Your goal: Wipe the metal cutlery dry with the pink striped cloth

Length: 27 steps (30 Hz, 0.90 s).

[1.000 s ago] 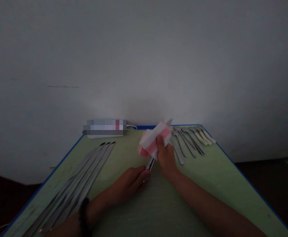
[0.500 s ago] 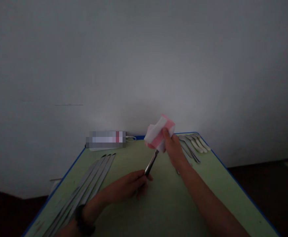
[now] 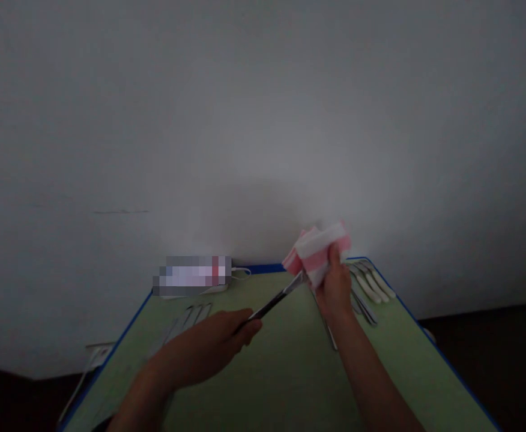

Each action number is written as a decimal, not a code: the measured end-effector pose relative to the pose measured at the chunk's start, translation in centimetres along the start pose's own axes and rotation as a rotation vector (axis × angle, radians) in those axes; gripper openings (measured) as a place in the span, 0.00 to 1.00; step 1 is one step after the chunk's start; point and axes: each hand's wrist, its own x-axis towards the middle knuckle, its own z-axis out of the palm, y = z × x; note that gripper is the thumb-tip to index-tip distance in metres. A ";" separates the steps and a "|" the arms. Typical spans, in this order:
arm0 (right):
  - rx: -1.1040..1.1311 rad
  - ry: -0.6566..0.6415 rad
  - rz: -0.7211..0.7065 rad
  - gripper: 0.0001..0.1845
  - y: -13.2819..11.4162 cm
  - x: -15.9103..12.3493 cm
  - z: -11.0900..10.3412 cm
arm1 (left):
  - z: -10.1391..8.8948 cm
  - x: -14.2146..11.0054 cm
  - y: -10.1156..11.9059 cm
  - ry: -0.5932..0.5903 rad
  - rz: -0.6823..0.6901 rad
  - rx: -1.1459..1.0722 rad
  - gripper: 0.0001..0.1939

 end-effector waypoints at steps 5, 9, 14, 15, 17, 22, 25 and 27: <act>-0.129 0.150 0.009 0.28 0.4 -2.1 1.6 | 0.6 0.1 1.7 0.042 -0.010 0.074 0.23; -0.196 0.068 0.062 0.28 2.1 -4.7 2.7 | 0.7 0.3 1.2 0.105 0.004 0.101 0.22; -0.213 -0.066 0.193 0.28 3.6 -7.6 4.0 | 0.7 0.4 0.0 0.145 0.037 0.050 0.20; -0.215 -0.087 0.206 0.28 3.6 -7.8 4.1 | 0.7 0.4 -0.1 0.144 0.036 0.040 0.20; -0.216 -0.096 0.220 0.27 3.5 -7.6 4.0 | 0.8 0.5 0.0 0.150 0.034 0.045 0.20; -0.047 0.038 0.185 0.25 1.9 -4.3 2.7 | 1.0 0.6 1.1 0.193 0.037 0.103 0.22; 0.254 0.033 0.147 0.23 0.1 -2.1 1.8 | 0.4 0.3 1.3 0.234 0.045 0.031 0.21; 0.405 -0.003 0.151 0.21 -0.7 -1.3 1.3 | 0.1 0.1 1.2 0.259 0.053 -0.007 0.22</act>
